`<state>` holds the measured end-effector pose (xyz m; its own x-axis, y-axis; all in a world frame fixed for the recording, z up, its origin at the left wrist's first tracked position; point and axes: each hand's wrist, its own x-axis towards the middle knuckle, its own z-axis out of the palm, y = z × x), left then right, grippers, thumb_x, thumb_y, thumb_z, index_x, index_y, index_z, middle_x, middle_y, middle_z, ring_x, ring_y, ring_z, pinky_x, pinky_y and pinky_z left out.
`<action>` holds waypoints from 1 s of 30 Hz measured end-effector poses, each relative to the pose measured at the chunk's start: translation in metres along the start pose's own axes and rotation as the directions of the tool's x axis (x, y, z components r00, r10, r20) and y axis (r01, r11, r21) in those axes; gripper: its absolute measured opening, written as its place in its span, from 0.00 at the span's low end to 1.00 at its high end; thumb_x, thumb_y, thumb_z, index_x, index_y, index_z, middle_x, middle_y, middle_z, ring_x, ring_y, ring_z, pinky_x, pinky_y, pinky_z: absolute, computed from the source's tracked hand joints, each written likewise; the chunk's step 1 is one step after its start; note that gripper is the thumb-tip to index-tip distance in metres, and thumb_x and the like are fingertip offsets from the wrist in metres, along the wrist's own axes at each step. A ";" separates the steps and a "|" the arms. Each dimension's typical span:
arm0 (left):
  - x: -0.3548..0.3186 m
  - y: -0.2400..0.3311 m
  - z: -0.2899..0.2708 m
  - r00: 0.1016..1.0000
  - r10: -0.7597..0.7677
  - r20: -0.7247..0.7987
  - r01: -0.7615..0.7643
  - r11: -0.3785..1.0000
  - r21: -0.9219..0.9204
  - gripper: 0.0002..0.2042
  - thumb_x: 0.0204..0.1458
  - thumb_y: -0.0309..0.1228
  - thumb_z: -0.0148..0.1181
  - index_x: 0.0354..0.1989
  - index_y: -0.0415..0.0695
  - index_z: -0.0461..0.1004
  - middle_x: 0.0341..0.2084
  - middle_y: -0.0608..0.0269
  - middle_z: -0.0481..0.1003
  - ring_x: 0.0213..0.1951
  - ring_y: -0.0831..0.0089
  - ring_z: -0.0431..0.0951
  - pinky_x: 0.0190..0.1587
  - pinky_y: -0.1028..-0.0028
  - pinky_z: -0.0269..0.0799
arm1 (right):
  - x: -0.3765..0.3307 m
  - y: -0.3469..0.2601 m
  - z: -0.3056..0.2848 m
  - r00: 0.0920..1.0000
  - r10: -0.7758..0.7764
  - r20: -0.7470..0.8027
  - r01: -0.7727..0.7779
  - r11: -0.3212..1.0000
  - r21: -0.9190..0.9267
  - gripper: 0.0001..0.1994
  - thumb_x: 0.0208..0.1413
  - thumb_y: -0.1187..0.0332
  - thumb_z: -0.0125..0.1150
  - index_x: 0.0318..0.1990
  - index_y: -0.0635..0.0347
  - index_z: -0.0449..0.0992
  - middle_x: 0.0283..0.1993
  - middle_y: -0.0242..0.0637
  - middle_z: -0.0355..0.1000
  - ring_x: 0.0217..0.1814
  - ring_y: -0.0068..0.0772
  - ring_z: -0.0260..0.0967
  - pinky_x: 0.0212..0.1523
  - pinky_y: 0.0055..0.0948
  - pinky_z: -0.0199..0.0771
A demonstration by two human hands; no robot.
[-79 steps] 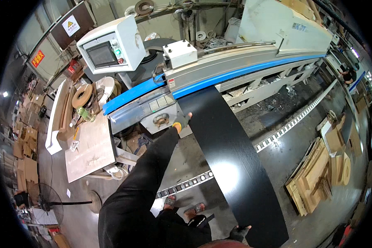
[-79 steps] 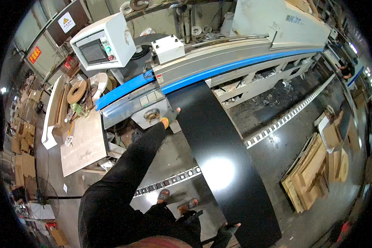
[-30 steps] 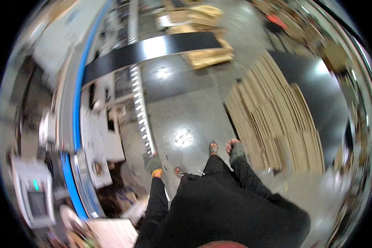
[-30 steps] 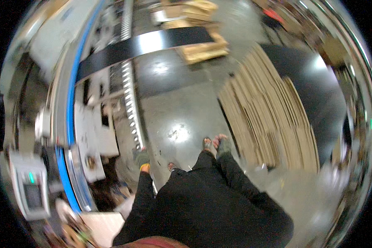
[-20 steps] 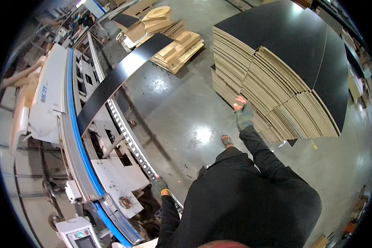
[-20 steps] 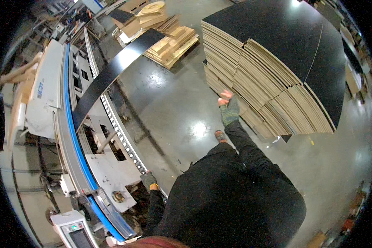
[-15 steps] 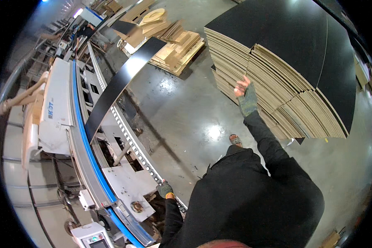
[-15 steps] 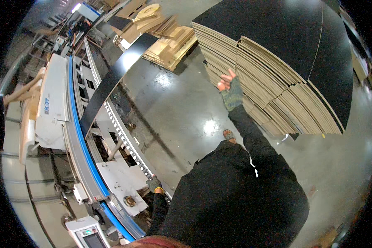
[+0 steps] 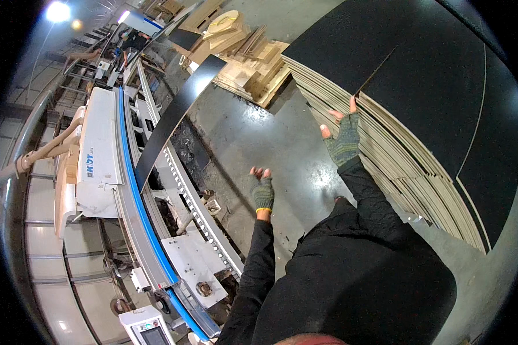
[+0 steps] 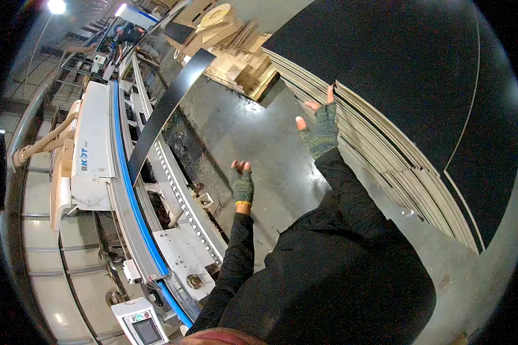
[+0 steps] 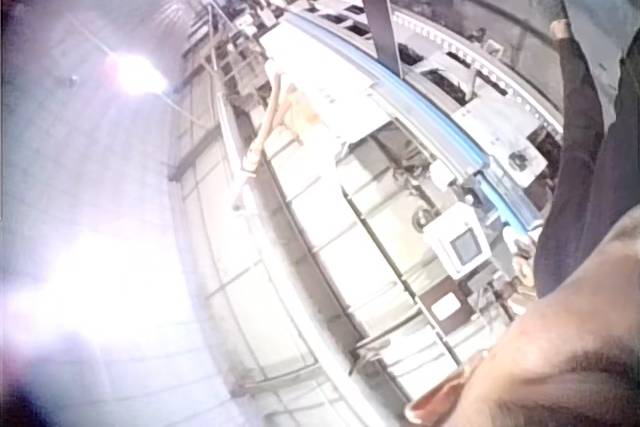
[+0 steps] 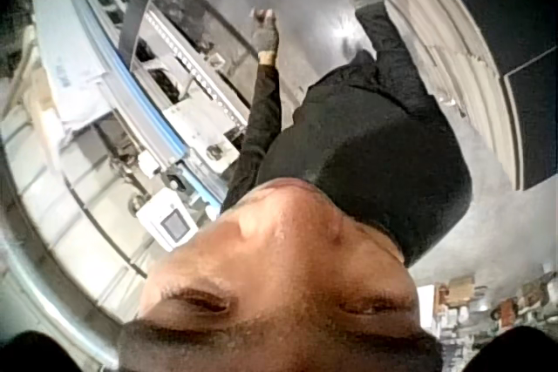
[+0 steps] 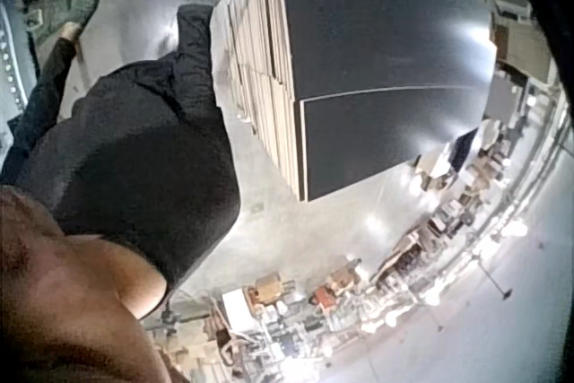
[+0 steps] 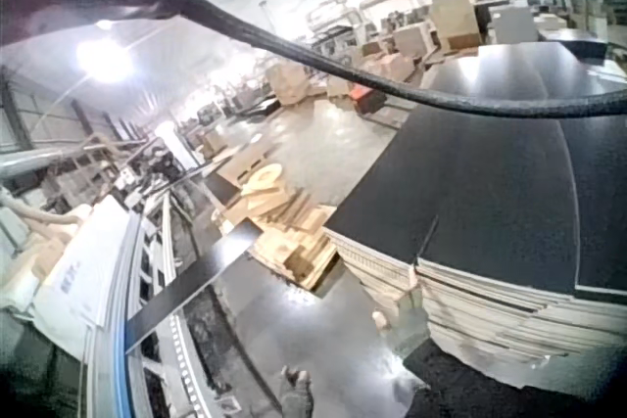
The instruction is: The person picks up large black laminate boards one at a time from a stack and feeds them into the intake of an industrial edge-banding machine.
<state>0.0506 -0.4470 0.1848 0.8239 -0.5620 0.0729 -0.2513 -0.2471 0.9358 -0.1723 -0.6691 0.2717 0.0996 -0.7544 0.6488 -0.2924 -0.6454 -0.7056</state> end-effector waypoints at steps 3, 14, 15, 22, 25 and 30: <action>0.018 0.033 0.044 0.994 0.004 0.113 -0.003 1.000 -0.009 0.28 0.59 0.39 0.63 0.63 0.37 0.62 0.46 0.53 0.75 0.45 0.69 0.76 0.51 0.69 0.73 | 0.005 -0.002 -0.003 0.993 0.103 0.057 -0.109 0.986 0.126 0.22 0.54 0.62 0.67 0.53 0.64 0.72 0.75 0.55 0.42 0.67 0.44 0.57 0.59 0.42 0.70; 0.113 0.131 0.152 0.901 -0.035 0.432 0.170 0.945 -0.279 0.23 0.62 0.42 0.59 0.55 0.35 0.67 0.41 0.53 0.77 0.40 0.69 0.79 0.47 0.71 0.74 | 0.032 0.000 -0.005 0.890 0.341 0.301 -0.454 0.714 0.533 0.45 0.53 0.71 0.65 0.73 0.60 0.42 0.55 0.46 0.69 0.56 0.39 0.71 0.56 0.35 0.72; 0.122 0.141 0.164 0.863 -0.093 0.496 0.274 0.912 -0.306 0.22 0.62 0.42 0.59 0.54 0.36 0.67 0.40 0.54 0.78 0.39 0.70 0.79 0.45 0.71 0.75 | 0.035 0.004 -0.002 0.889 0.328 0.320 -0.455 0.709 0.539 0.46 0.52 0.70 0.66 0.74 0.59 0.41 0.54 0.45 0.69 0.56 0.39 0.71 0.55 0.35 0.72; 0.207 0.145 0.219 0.935 -0.094 0.343 0.245 0.870 -0.428 0.17 0.60 0.45 0.61 0.41 0.41 0.73 0.32 0.65 0.76 0.29 0.75 0.76 0.28 0.76 0.71 | 0.056 0.013 0.027 0.860 0.299 0.414 -0.503 0.634 0.587 0.49 0.50 0.67 0.69 0.75 0.57 0.40 0.55 0.44 0.69 0.57 0.39 0.70 0.56 0.37 0.72; 0.250 0.179 0.239 0.914 -0.274 0.300 0.373 0.859 -0.350 0.26 0.58 0.52 0.59 0.51 0.40 0.70 0.44 0.58 0.74 0.39 0.66 0.76 0.38 0.65 0.71 | 0.057 0.028 0.030 0.876 0.311 0.368 -0.479 0.651 0.589 0.48 0.52 0.66 0.68 0.74 0.58 0.42 0.55 0.45 0.69 0.56 0.39 0.71 0.56 0.37 0.73; 0.319 0.178 0.257 0.847 -0.335 0.412 0.446 0.870 -0.209 0.37 0.53 0.63 0.57 0.58 0.40 0.70 0.50 0.56 0.73 0.41 0.63 0.73 0.47 0.61 0.69 | 0.059 0.015 0.028 0.895 0.329 0.302 -0.446 0.700 0.557 0.54 0.52 0.58 0.70 0.75 0.64 0.34 0.56 0.45 0.68 0.57 0.41 0.70 0.57 0.38 0.71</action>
<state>0.1379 -0.8735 0.2859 0.5734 -0.7182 -0.3941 0.2551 -0.3006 0.9190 -0.1440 -0.7270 0.2917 0.2804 -0.9235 0.2619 0.2810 -0.1819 -0.9423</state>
